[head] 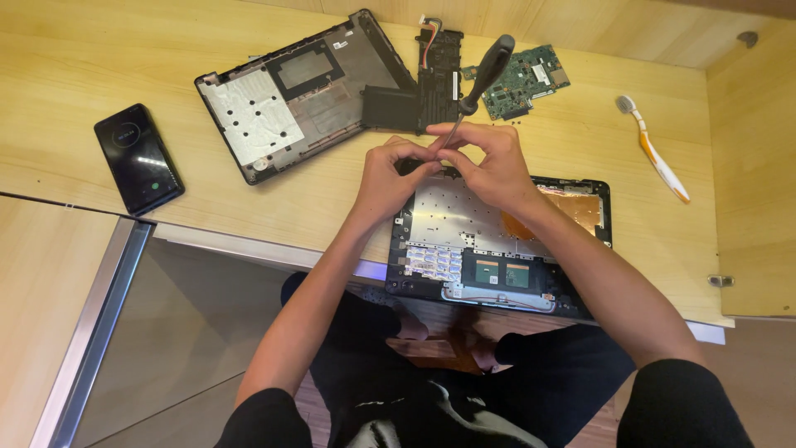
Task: Removing internal components from a laptop, including the battery, motherboard, and metal shielding, using a screwdriver.
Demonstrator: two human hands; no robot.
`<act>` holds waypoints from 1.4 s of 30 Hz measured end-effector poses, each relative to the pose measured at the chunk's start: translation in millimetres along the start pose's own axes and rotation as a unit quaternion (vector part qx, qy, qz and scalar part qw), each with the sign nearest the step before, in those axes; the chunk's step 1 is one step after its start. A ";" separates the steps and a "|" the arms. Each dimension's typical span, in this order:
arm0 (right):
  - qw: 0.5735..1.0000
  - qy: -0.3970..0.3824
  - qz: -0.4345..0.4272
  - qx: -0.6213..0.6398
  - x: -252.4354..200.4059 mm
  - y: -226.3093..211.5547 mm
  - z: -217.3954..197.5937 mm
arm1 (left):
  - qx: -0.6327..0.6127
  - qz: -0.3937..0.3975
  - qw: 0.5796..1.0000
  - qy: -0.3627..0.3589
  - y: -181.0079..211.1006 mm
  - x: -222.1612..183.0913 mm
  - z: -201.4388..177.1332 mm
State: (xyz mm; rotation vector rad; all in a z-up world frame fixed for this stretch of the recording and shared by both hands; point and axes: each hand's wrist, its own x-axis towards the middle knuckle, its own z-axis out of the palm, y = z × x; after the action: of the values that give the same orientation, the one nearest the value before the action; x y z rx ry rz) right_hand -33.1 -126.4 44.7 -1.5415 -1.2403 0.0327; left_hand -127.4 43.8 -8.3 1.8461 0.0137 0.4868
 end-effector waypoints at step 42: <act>0.993 0.011 0.004 0.117 -6.3 18.2 -26.0 | 0.068 0.021 0.997 -0.021 11.8 1.7 -6.1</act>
State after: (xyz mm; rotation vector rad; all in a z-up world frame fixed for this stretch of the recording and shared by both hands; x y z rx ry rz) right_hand -8.3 -146.3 38.2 -1.3396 -1.1692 0.1602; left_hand -130.7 45.9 4.6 1.9932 -0.0214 0.4865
